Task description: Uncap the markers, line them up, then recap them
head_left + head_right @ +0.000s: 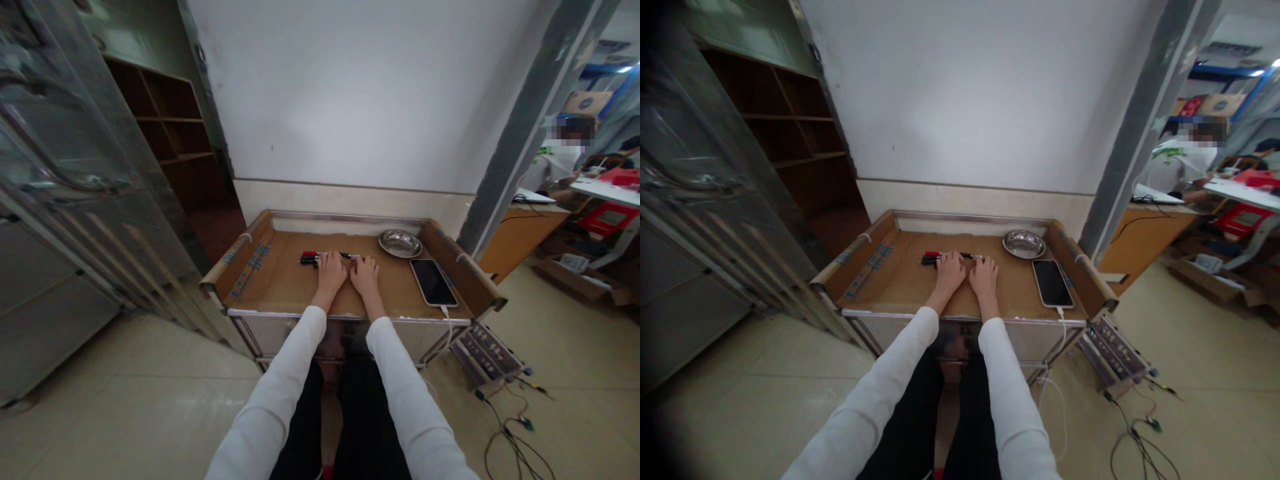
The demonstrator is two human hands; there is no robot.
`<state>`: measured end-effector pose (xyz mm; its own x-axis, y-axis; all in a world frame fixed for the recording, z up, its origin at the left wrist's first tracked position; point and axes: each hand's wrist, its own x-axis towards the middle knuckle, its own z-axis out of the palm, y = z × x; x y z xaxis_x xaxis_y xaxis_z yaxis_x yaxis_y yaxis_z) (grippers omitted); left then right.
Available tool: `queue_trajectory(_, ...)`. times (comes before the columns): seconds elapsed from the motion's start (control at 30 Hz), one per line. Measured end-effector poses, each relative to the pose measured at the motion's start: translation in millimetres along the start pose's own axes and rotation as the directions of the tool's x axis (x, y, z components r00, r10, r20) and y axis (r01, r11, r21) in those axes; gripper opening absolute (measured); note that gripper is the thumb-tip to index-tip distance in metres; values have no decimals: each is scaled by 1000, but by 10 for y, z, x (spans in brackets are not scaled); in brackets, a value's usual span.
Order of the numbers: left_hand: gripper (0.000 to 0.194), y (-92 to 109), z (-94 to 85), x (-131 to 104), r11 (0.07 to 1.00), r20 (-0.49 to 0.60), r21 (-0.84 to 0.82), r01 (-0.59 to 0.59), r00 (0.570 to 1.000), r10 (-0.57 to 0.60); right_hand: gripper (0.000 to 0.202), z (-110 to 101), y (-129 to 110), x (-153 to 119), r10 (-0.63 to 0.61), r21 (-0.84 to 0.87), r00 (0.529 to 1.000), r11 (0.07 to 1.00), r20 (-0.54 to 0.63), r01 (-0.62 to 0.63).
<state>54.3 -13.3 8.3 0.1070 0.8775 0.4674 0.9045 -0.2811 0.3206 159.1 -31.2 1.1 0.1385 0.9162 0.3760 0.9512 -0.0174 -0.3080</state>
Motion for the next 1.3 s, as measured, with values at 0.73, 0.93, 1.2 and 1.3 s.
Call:
queue_trajectory(0.73,33,-125,148,73,960,-206,-278,-30,978,-29,27,59,94,50,71,223,982,974,-178,-30)
queue_trajectory(0.93,43,-150,207,102,892,-245,-434,-125,969,17,25,98,116,83,68,347,981,938,-182,0)
queue_trajectory(1.2,33,-60,23,85,795,-371,-540,-277,926,71,23,165,116,68,-69,403,994,910,-87,99)
queue_trajectory(1.3,26,-46,-9,74,803,-379,-525,-281,922,74,21,154,108,65,-90,365,994,925,-54,104)
